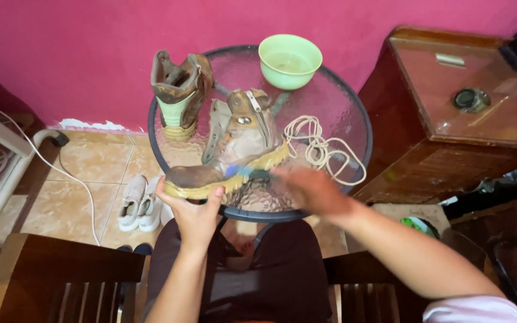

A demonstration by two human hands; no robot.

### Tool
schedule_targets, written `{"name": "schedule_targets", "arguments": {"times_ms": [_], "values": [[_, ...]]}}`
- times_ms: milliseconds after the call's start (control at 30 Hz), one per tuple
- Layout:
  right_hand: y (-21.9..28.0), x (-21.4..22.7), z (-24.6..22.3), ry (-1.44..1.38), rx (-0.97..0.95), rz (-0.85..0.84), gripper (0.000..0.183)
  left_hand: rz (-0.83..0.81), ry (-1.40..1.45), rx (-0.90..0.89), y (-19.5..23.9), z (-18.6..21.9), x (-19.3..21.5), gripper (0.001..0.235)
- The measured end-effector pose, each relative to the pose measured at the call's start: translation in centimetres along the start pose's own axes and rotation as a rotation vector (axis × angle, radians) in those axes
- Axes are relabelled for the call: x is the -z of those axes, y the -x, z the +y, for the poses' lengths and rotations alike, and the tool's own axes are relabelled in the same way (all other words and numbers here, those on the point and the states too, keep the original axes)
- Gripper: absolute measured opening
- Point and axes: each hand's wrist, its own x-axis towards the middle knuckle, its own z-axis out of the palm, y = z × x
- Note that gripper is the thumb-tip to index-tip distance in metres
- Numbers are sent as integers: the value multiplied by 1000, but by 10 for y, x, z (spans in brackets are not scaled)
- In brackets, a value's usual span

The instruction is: The person scrubs a brown hiking boot with a toothbrush, repeatedly dipping the brush into a bowl of water. They clean the toe, sides, and upper parts of the boot while holding it on a glass table.

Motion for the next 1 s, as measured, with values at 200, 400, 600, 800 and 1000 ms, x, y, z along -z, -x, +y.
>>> {"name": "schedule_targets", "arguments": {"times_ms": [200,400,600,800,1000], "values": [[32,-30,17,116,-100,31,43,10,108,38,5,-20,4,112],[41,-25,81,171,-80,81,33,26,109,-15,-1,-35,4,102],[23,-17,37,92,-79,-52,29,2,141,2,2,-25,4,108],[90,-63,117,130,-135,20,47,22,190,-1,3,-29,1,106],[16,21,83,321,-150,110,31,21,56,-129,12,-25,1,111]]}}
